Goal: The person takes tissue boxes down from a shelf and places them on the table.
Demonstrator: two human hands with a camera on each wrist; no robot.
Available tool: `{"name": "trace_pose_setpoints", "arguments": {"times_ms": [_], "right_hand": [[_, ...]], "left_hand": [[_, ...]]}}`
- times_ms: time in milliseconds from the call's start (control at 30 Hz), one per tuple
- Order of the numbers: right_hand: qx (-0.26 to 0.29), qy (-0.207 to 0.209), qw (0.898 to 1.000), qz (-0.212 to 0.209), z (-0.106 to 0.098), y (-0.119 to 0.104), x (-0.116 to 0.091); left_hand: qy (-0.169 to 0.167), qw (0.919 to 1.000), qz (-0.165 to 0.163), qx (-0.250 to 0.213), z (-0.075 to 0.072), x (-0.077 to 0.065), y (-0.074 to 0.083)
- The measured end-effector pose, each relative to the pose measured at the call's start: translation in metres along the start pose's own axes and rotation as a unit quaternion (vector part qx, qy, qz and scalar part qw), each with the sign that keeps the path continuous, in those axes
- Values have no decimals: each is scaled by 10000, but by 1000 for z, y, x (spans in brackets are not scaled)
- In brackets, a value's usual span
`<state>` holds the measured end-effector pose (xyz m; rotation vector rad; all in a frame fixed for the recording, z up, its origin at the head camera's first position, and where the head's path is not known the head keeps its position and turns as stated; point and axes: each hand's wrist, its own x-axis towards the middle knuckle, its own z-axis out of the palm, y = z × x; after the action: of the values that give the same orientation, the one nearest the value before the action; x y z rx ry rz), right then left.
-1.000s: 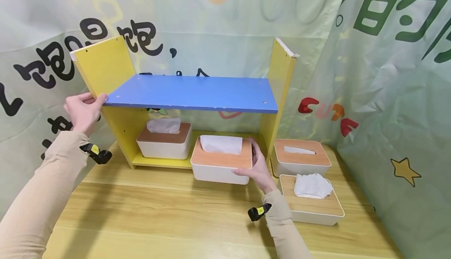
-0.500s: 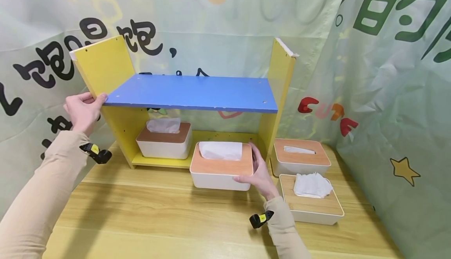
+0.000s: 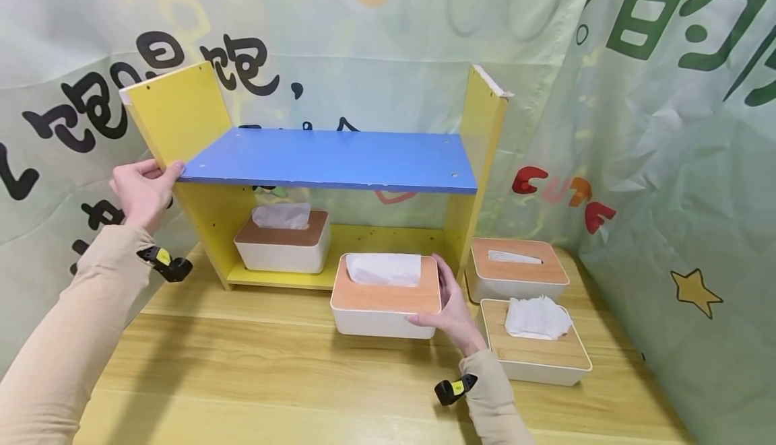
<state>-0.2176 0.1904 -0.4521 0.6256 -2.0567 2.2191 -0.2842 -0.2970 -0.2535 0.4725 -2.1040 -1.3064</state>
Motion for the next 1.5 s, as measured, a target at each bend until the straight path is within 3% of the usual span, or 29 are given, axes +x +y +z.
{"name": "trace_pose_setpoints", "arguments": {"times_ms": [533, 1500], "right_hand": [[-69, -51, 9999, 146, -2, 7, -18], [-205, -170, 9995, -158, -8, 27, -30]], "left_hand": [[-10, 10000, -53, -26, 0, 1, 1], [6, 10000, -29, -34, 1, 1, 1]]}}
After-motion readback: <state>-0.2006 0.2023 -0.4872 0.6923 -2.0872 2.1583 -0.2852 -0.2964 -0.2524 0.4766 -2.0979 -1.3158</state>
